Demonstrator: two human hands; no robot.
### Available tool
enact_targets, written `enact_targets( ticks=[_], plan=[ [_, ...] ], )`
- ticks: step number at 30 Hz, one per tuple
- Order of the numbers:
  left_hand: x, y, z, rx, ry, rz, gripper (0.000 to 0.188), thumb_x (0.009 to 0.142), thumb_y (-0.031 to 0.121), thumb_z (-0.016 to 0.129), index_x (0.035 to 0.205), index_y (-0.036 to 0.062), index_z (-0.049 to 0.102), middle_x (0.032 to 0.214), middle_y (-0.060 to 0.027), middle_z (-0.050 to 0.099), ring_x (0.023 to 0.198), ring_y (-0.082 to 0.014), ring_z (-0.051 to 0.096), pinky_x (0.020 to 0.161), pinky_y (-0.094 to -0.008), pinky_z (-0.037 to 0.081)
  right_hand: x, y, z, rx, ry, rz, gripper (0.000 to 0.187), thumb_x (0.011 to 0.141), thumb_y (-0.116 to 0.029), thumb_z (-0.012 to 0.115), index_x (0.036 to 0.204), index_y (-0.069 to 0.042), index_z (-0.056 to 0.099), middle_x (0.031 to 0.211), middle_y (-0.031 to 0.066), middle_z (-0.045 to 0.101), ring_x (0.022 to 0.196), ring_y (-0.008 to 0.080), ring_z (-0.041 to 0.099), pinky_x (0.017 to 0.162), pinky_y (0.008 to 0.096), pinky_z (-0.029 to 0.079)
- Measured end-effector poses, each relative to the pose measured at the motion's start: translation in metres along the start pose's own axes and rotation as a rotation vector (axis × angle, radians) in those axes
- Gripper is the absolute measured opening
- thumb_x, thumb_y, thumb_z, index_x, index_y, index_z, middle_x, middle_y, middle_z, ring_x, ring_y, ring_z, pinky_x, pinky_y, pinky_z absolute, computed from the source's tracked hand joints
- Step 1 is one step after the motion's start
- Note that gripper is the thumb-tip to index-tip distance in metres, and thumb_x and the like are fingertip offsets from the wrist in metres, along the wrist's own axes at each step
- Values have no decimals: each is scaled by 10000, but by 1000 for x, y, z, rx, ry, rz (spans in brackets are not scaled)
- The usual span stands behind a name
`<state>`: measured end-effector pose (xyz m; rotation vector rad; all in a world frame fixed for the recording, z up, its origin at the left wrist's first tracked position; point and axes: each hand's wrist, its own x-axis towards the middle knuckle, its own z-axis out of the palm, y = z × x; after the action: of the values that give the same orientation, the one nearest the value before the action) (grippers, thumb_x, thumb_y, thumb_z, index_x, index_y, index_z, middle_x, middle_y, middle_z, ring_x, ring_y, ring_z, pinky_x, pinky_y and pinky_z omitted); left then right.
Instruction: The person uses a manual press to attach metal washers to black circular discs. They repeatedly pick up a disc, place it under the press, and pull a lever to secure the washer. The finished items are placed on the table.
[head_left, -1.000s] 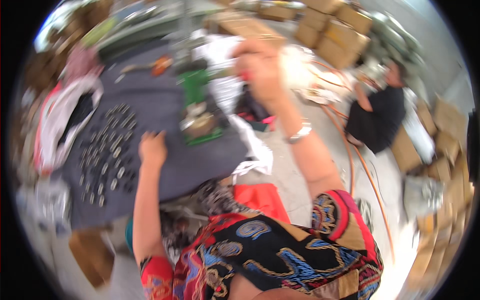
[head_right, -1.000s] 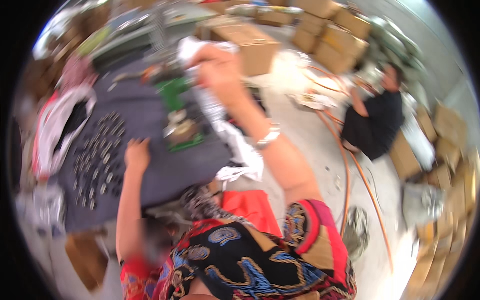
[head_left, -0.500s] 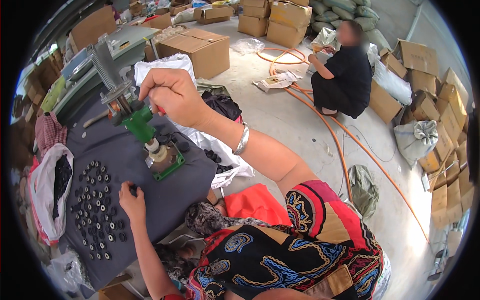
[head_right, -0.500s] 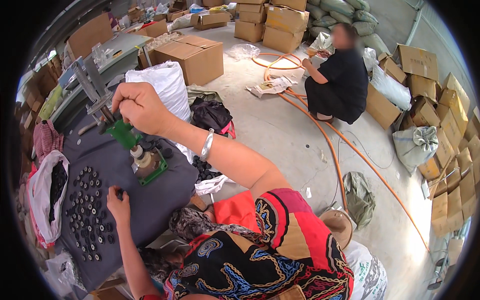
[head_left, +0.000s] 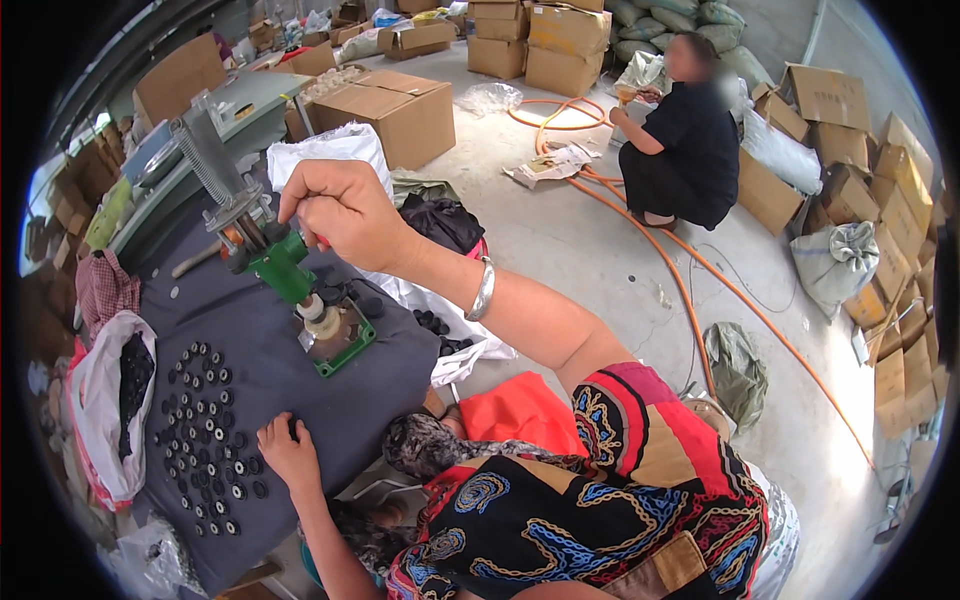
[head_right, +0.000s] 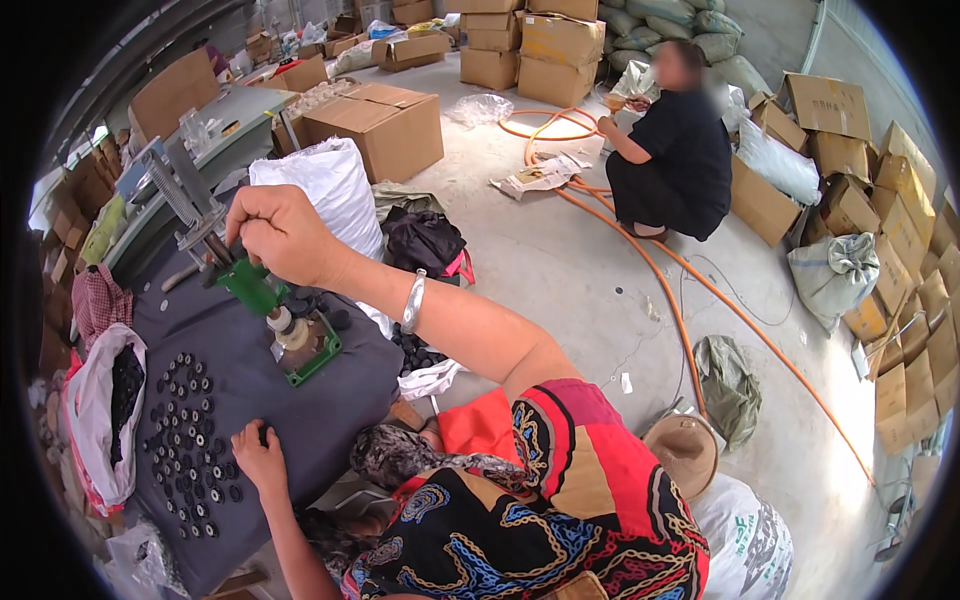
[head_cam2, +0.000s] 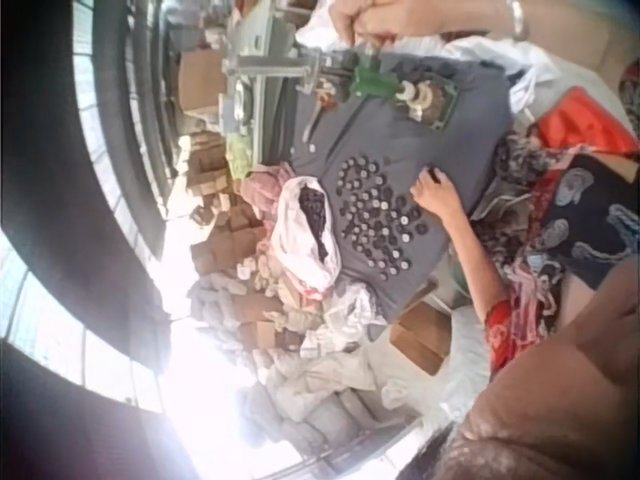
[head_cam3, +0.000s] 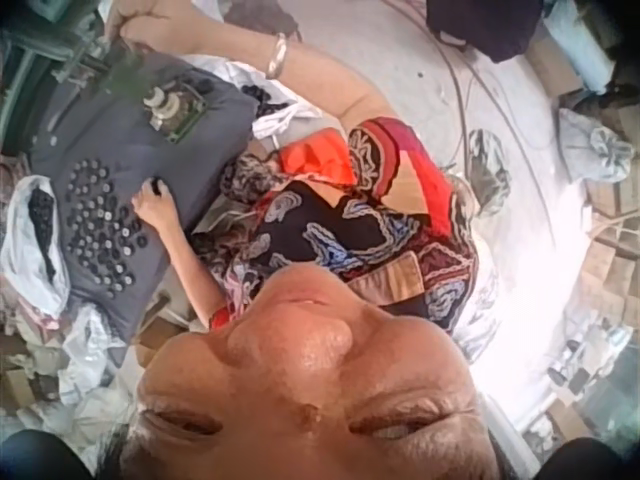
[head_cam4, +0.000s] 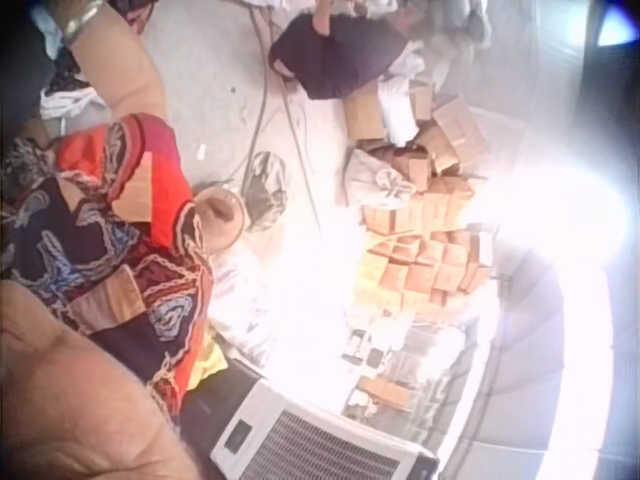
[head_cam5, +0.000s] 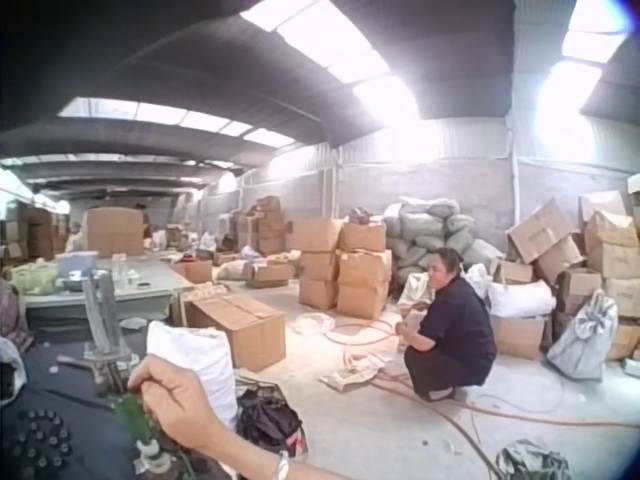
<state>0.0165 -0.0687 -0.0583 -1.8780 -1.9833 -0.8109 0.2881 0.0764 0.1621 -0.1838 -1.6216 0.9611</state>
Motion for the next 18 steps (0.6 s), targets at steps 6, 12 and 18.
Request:
enact_targets(
  ticks=[6,12,18],
  plan=[
    [-3,15,-12,-29,17,-77,197,799,150,678,980,79,702,969,-144,677,906,-351,625,850,-450,493,-9,-1,-6,-185,27,85,152,814,-40,477,816,15,619,669,59,576,596,116,545,538,265,432],
    [-37,-21,-44,-131,463,-297,226,774,93,703,1000,103,707,1010,-99,664,911,-293,619,814,-388,509,-6,4,-32,-13,-9,-32,206,882,-30,427,953,70,593,703,89,530,624,149,493,617,286,430],
    [-119,-114,-87,148,647,-653,229,790,105,702,1018,106,721,1045,-87,669,954,-278,610,831,-378,501,3,13,-16,113,-119,-30,208,893,-24,413,959,68,587,658,65,464,606,153,414,669,341,408]
  ],
)
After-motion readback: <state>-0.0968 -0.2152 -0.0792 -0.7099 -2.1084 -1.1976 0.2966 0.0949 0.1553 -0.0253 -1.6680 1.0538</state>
